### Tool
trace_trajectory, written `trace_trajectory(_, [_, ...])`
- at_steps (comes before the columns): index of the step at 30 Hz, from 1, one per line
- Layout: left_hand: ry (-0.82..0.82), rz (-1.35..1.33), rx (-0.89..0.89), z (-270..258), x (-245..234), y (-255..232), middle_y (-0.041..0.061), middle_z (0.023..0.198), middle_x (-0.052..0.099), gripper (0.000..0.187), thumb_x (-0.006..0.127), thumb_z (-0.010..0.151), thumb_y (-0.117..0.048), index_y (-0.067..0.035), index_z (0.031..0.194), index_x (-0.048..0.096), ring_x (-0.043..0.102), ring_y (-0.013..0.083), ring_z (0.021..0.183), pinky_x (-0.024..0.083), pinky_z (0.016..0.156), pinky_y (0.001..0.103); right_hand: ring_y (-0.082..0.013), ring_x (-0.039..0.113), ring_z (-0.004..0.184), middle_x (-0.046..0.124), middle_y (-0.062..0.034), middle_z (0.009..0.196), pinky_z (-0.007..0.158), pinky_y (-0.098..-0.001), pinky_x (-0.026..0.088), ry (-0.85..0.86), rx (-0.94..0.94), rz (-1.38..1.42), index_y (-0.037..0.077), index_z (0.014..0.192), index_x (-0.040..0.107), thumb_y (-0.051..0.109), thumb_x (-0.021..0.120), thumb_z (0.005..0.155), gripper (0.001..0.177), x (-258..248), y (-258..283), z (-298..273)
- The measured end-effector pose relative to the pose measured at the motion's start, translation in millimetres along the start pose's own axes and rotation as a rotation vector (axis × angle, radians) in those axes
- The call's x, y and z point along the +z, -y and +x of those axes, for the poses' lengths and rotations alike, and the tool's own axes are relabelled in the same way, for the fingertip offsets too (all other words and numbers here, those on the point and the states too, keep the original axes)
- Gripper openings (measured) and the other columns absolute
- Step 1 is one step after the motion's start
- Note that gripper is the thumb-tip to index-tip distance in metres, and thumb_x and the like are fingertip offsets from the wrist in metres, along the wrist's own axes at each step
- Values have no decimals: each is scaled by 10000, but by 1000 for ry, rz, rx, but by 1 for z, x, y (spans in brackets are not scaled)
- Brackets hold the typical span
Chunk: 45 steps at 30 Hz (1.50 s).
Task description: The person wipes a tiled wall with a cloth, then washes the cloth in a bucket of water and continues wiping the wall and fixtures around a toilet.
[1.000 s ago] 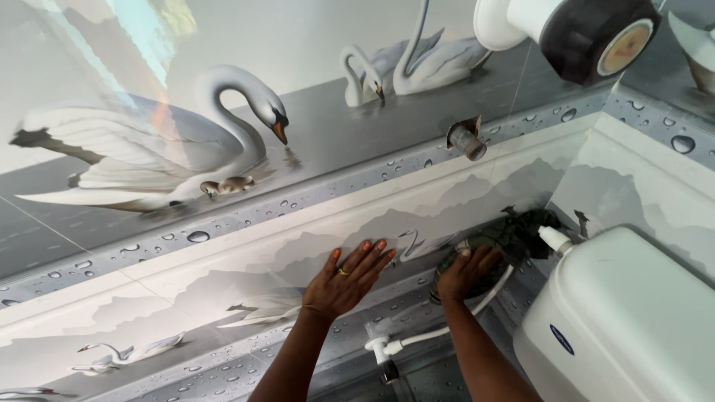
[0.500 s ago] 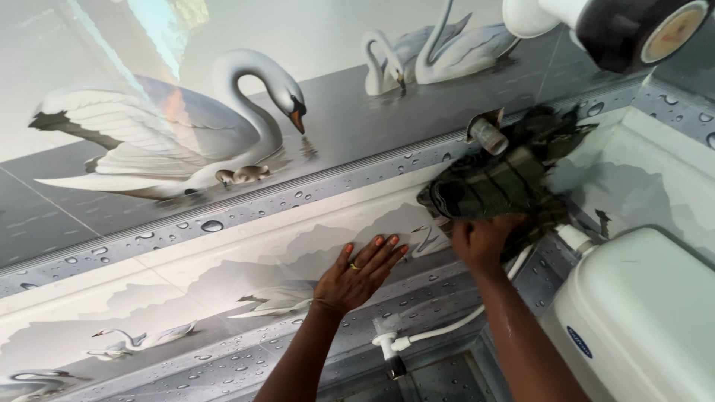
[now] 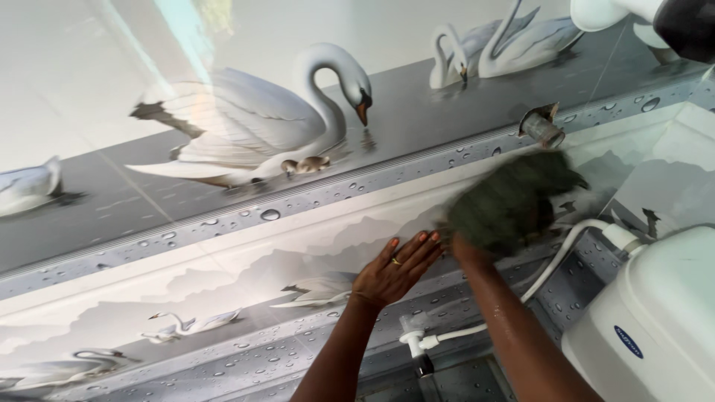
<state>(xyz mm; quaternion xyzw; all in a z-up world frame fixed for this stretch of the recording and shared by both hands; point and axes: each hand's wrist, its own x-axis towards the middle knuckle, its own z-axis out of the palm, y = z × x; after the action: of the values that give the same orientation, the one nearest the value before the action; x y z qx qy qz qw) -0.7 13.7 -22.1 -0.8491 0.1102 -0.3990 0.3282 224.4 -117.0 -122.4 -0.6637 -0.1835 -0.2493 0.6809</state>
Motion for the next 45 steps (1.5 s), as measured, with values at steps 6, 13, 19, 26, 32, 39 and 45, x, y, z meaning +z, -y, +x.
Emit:
trace_trajectory(6, [146,-367,-42,-103,11,-19,-29,1576,516,480,371,1076,-250,-221,1521,547,392,148,1485,162,1312,353,-420,454,1346,501,-231,1479,1106,-578,298,166,-201,-337,19,1477,516,502,519,1068,632,-9,77,-27])
trace_trajectory(13, [560,-299,-114,-180,-37,-18,-40,1702,142,609,446,955,-166,-222,1560,407,168,123,1536,103,1270,409,-456,419,1387,481,-243,1499,1124,-662,235,556,-567,-605,52,1498,508,553,574,1021,695,-22,84,-73])
trace_trajectory(19, [750,-468,-106,-184,-64,5,-13,1723,119,502,432,984,-153,-197,1482,477,128,166,1565,74,1274,447,-487,389,1423,465,-254,1517,1140,-733,180,458,-665,-585,80,1516,501,597,621,980,754,4,134,-47])
trace_trajectory(26, [461,-514,-232,-208,-86,43,82,1667,327,438,485,984,-151,-142,1406,601,268,253,1539,185,1246,524,-507,374,1441,485,-243,1506,1139,-805,111,286,-620,-696,144,1499,538,641,677,908,784,79,243,-32])
trace_trajectory(32, [582,-517,-284,-273,-92,58,82,1514,482,397,567,916,-79,-127,1300,655,428,266,1441,250,1233,528,-482,298,1409,416,-218,1507,1052,-841,146,779,-771,-679,311,1312,698,722,567,822,653,119,240,-119])
trace_trajectory(39, [726,-564,-335,-345,-116,43,119,1462,558,302,604,894,-93,-78,1183,688,449,282,1400,253,1202,531,-297,214,1584,317,-141,1702,1106,-718,236,1181,-1449,-774,229,1160,672,423,540,1081,247,88,35,-258])
trace_trajectory(45, [619,-575,-410,-341,-143,46,123,1471,540,345,628,879,-88,-80,1219,687,423,282,1434,237,1212,539,-305,314,1533,439,-125,1609,1111,-736,182,1132,-1164,-657,198,1231,695,385,597,1039,285,90,62,-232])
